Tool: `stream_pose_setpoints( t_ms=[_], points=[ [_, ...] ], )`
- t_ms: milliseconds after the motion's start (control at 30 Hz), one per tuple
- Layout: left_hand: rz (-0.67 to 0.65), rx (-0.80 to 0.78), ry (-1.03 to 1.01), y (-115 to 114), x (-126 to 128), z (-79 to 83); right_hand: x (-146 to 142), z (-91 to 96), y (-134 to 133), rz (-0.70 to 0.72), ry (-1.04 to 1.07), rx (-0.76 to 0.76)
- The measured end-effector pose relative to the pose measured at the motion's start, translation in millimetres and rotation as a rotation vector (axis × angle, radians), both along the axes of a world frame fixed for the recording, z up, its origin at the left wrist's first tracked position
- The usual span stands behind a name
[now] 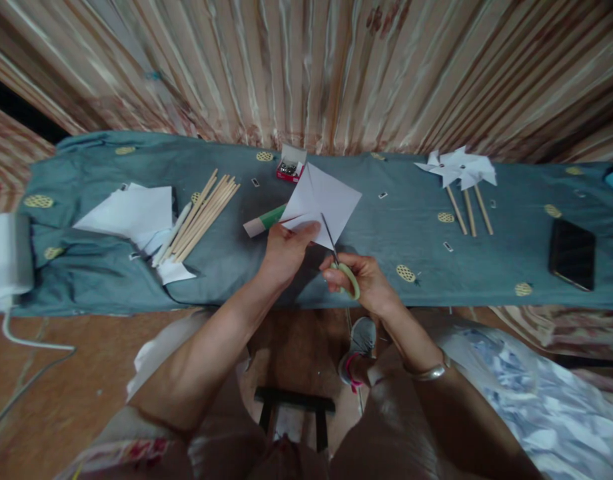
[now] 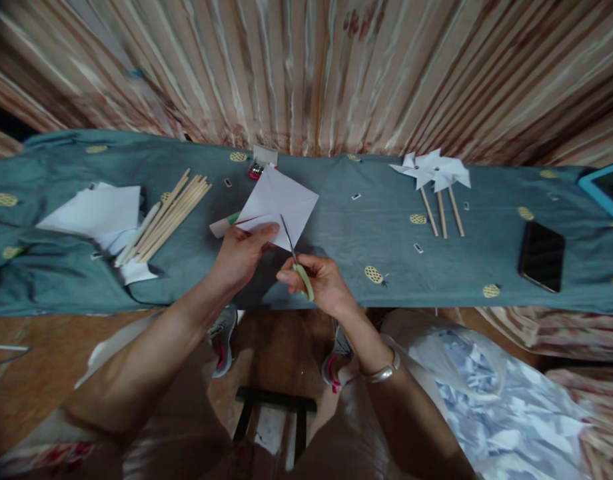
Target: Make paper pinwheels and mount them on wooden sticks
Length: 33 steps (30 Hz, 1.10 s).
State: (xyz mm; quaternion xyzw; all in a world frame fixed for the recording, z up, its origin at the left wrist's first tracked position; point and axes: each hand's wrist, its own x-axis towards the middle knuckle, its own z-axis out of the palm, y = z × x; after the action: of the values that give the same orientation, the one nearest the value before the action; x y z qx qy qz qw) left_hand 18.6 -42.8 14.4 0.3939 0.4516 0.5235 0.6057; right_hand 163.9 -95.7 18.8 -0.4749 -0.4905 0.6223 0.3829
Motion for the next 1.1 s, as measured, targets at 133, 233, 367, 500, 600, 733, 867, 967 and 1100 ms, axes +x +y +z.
stream_pose_setpoints(
  t_ms=[133,233,367,500,600,733,867,967,1100],
  points=[
    [-0.001,-0.005,0.002,-0.3,-0.1,0.7,-2.1,1.1,0.4,-0.019,0.025,-0.017],
    [0.005,0.004,-0.004,-0.2,0.1,1.5,-2.7,1.3,0.2,-0.019,0.03,-0.022],
    [0.011,0.008,-0.012,0.0,0.9,2.9,-3.2,1.8,-0.2,-0.03,0.024,-0.059],
    [0.034,-0.01,-0.042,1.0,0.6,3.8,-3.5,2.2,-1.6,-0.028,0.026,-0.151],
    [0.035,-0.033,-0.061,2.9,-1.4,4.9,1.8,0.5,-4.9,0.034,-0.007,-0.199],
    [0.059,-0.034,-0.068,5.2,-4.8,6.0,21.6,-2.5,-11.0,0.053,-0.212,-0.151],
    [0.043,-0.054,-0.061,1.5,-7.6,3.1,47.3,-0.2,-13.3,-0.115,-0.712,0.076],
    [-0.045,-0.072,0.029,-5.1,-8.7,-1.9,61.0,3.1,-12.8,-0.227,-0.981,0.183],
    [-0.124,-0.054,0.172,-10.6,-8.0,-10.8,67.3,3.0,-11.7,-0.28,-1.239,0.251]
  ],
)
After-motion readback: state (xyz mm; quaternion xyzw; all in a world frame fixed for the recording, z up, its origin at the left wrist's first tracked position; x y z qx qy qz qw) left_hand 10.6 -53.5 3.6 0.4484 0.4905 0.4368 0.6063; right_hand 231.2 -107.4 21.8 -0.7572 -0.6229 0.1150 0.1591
